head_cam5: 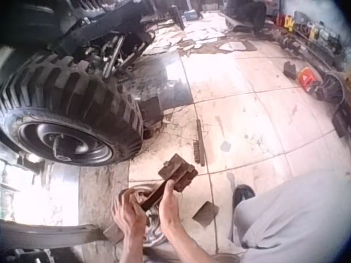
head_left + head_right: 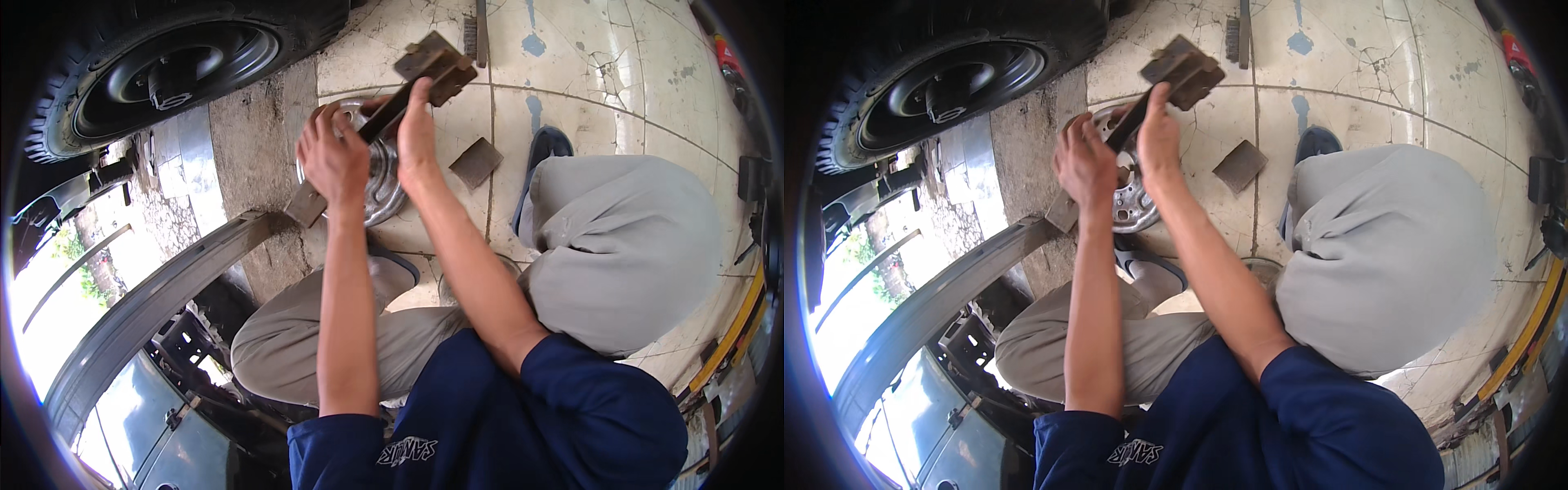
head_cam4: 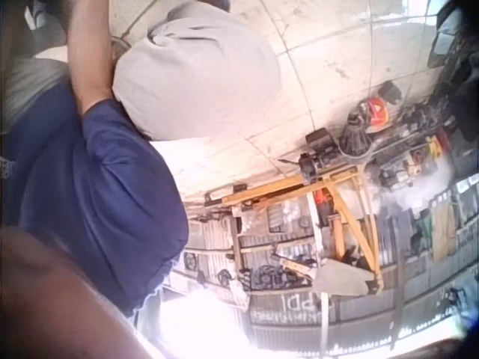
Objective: The person sits on the floor and scrubs a brake drum assembly with a wire brush, repeatedly rotating the part to clean different surfaces. The person also uses a metal scraper to remove debris from the assembly.
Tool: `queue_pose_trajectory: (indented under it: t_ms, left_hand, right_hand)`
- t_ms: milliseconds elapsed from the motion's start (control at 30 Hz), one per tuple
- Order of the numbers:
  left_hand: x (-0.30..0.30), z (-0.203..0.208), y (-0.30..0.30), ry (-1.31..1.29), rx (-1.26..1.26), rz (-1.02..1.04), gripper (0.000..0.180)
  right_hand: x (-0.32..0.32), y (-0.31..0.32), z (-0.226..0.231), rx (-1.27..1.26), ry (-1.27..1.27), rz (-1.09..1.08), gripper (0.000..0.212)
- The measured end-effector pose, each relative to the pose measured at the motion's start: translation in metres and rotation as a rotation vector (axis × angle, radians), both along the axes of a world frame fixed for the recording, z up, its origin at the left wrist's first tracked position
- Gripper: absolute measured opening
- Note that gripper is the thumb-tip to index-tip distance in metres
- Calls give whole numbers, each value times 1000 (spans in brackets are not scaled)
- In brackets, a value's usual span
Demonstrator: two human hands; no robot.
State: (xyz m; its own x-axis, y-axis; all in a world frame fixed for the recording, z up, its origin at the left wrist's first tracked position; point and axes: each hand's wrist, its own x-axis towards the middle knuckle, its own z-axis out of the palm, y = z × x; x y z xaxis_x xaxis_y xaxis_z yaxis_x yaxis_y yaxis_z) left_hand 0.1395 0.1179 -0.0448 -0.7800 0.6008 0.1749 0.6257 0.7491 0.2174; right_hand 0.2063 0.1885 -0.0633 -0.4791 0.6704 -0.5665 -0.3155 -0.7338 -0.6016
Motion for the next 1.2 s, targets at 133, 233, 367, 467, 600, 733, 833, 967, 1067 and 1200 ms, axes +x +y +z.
queue_pose_trajectory:
  t_ms: [133,233,367,467,600,733,833,967,1067,1200]
  left_hand:
    - [-7,32,-59,-114,58,-270,49]
    - [-11,24,-84,-175,181,-64,48]
    - [-22,9,-114,-555,1003,38,22]
    - [-48,-7,-130,-306,878,220,19]
    - [-45,-1,-126,-80,858,274,23]
    - [-35,6,-144,-270,972,279,22]
    - [-38,37,-153,-354,1245,401,13]
    - [-43,46,-158,-504,1558,430,14]
    - [-41,17,-143,-620,1726,333,16]
    - [-19,-12,-100,-735,1684,339,14]
  right_hand:
    - [-19,-38,30,365,-116,225,79]
    - [-21,-72,43,691,-117,377,65]
    - [-27,-109,33,1396,-182,324,56]
    - [-12,-109,45,1461,-185,624,59]
    - [16,-67,-17,1174,-302,283,57]
    - [45,44,-69,688,-617,-132,58]
    - [43,74,-76,567,-594,-277,53]
    - [25,82,-81,537,-632,-327,51]
    - [25,109,-83,718,-840,-160,50]
    - [38,161,-72,975,-1087,9,50]
